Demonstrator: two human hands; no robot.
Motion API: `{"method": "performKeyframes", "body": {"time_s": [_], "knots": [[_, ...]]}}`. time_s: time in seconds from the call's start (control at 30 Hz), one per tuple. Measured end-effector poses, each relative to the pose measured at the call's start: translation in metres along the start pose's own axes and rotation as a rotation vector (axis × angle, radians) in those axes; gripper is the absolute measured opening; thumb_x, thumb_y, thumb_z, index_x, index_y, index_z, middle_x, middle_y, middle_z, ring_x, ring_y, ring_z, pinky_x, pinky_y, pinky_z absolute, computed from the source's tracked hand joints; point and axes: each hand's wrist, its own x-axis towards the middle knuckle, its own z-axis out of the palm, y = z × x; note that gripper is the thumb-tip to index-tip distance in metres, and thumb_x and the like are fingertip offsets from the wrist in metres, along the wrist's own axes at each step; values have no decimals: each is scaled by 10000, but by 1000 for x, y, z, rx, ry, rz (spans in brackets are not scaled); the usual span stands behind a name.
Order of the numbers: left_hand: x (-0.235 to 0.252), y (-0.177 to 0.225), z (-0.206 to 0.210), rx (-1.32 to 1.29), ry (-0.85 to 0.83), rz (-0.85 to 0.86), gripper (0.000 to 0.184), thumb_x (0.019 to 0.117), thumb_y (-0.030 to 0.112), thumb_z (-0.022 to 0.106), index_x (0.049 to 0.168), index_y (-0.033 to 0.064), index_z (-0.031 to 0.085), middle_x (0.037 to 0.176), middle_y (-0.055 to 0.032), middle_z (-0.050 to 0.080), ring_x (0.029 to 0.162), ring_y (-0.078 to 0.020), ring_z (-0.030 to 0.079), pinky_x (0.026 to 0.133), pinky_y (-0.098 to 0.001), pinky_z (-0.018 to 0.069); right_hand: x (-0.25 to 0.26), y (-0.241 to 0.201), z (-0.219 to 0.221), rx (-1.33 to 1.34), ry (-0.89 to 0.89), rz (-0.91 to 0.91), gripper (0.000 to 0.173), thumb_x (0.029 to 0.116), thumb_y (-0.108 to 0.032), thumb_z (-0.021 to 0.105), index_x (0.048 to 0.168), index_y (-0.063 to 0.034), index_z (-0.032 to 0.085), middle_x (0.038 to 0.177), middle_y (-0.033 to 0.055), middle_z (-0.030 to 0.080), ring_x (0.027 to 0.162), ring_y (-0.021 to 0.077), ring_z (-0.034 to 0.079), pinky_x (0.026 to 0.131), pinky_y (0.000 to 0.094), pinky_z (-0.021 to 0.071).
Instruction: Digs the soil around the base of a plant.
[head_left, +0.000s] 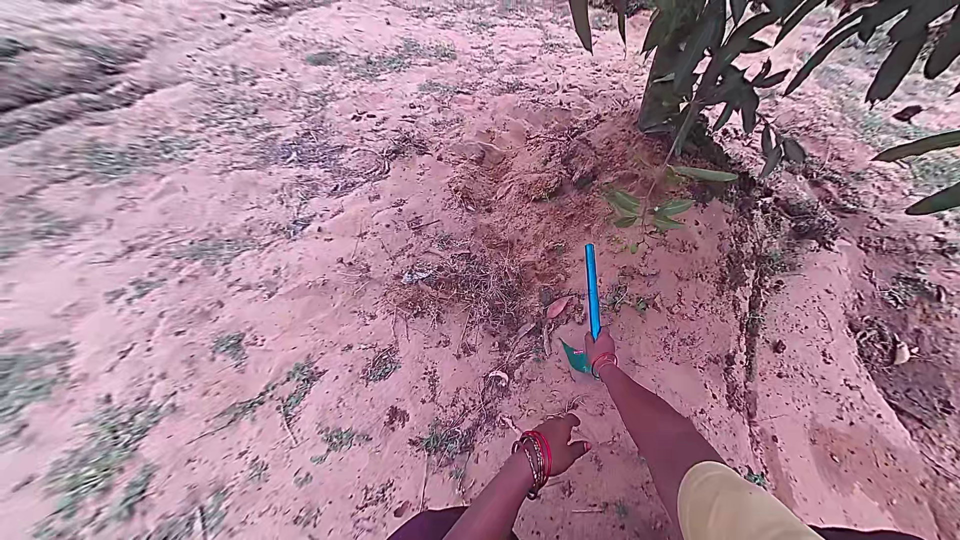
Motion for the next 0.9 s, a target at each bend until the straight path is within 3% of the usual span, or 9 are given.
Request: {"method": "performKeyframes", "body": {"time_s": [0.13,0.23,0.3,0.37,0.5,0.6,0.67,0.73,0.9], "knots": [[0,-9,-8,-38,32,-38,599,1091,344,501,1551,-13,358,1384,-286,585,1313,-424,561,1134,-557,396,7,-42,-48,266,221,-27,491,1093,-219,512,1471,79,414,1307,298,622,1227,374,627,1070,485,471],[2,-5,-7,-46,1,15,596,1088,330,513,1545,-22,363,1366,-295,592,1283,-429,579,1122,-562,408,37,-77,-112,375,409,-114,487,1071,-222,534,1452,59,422,1207,309,643,1098,417,661,960,555,515],[2,-2,-7,-36,-22,42,599,1089,333,512,1546,-24,361,1372,-296,587,1285,-427,578,1120,-562,408,44,-96,-152,305,401,-108,507,1060,-226,539,1457,61,410,1238,318,631,1136,433,651,971,576,509],[3,2,-11,-35,-22,67,597,1090,335,508,1545,-22,362,1382,-295,581,1291,-423,576,1124,-561,406,41,-102,-167,234,309,-91,503,1065,-233,541,1439,80,416,1215,319,618,1072,417,655,933,566,512],[6,6,-11,-58,1,125,597,1084,340,518,1537,-23,382,1383,-297,581,1300,-431,569,1125,-575,404,12,-81,-110,186,76,-64,417,1077,-228,521,1353,79,463,982,202,607,741,242,636,719,409,554],[2,13,-8,15,-54,110,589,1085,365,510,1515,-26,420,1431,-298,540,1342,-434,532,1131,-589,390,-17,-82,-47,218,-90,16,386,1100,-199,480,1372,70,429,965,152,564,721,184,601,701,336,531],[-3,19,-6,122,-116,62,590,1081,403,504,1484,-26,461,1446,-295,517,1346,-436,524,1113,-602,407,-15,-70,5,203,-131,82,412,1101,-216,471,1411,51,423,1079,203,602,857,249,649,792,398,547],[-8,25,-4,215,-188,36,600,1076,426,508,1456,-38,487,1441,-301,511,1329,-447,531,1093,-604,424,-16,-56,47,161,-106,147,471,1104,-245,477,1469,46,410,1281,267,634,1158,338,664,1002,471,517],[-3,22,7,308,-336,43,624,1068,455,510,1395,-75,531,1405,-327,534,1310,-467,542,1076,-640,419,-17,-30,88,98,-31,119,483,1104,-274,486,1487,6,394,1227,251,682,1186,359,674,1012,498,525]]}}
